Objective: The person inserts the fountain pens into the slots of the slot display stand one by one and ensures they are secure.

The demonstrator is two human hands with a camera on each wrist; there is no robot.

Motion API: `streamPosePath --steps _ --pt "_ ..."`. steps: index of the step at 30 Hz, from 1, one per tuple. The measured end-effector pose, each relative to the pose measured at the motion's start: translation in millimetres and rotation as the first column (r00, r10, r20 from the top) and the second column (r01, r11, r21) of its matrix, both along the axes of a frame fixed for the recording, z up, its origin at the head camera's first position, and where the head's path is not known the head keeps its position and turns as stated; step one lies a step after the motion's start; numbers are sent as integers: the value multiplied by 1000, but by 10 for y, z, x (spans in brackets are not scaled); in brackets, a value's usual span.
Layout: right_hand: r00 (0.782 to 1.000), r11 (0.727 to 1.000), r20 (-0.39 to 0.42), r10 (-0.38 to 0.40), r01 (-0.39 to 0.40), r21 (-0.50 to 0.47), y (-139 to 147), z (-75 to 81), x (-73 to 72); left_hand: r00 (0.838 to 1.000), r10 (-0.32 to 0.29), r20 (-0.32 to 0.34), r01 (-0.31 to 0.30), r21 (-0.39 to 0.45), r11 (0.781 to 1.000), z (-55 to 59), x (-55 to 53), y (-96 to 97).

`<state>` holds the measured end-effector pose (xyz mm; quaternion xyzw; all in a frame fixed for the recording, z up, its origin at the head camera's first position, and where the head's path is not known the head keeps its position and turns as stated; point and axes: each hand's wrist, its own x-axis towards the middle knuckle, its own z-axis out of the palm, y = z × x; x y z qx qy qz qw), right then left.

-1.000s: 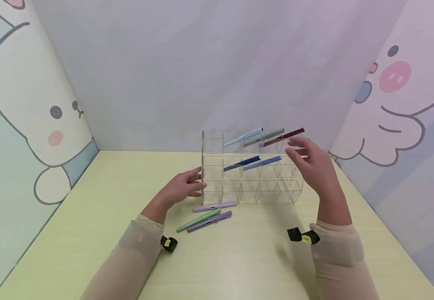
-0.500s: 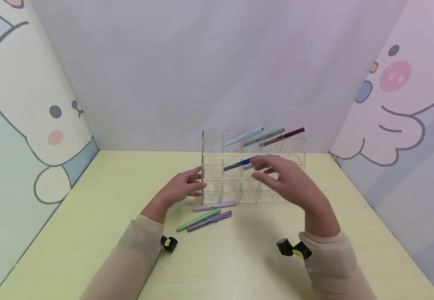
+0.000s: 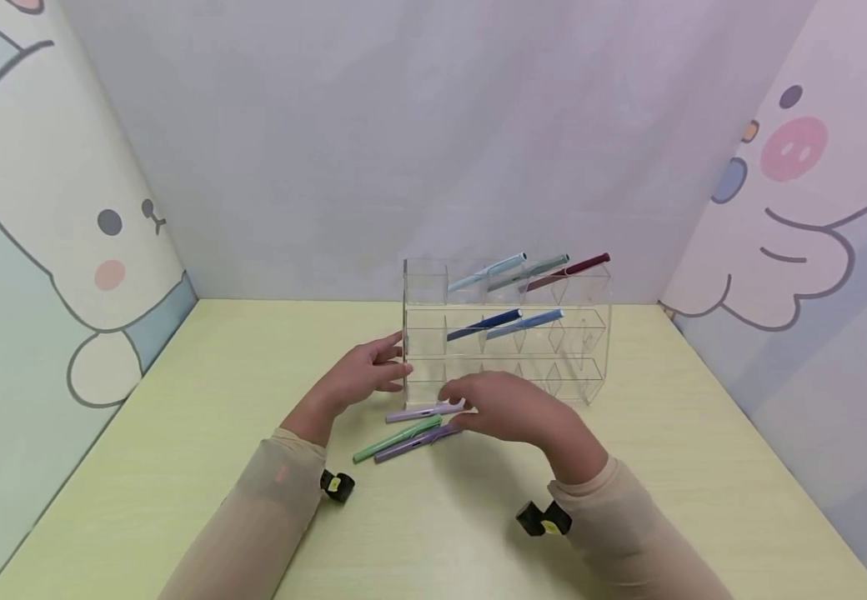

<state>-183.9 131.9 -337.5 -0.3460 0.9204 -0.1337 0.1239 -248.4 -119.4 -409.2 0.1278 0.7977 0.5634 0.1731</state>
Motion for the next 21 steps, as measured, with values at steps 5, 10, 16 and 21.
streamPosePath --steps 5,10,16,21 --pt "997 993 -51 64 -59 103 -111 -196 -31 1000 -13 1 13 17 1000 -2 6 -4" --pt "993 986 -100 62 -46 161 -178 -335 -59 1000 -23 2 23 31 999 3 15 -3" --pt "990 981 -135 41 -15 192 -203 -409 -84 1000 -13 -8 13 13 1000 4 7 -5" --pt "988 954 -152 16 30 298 -201 -463 -85 1000 -7 -3 7 8 1000 -1 5 -4"
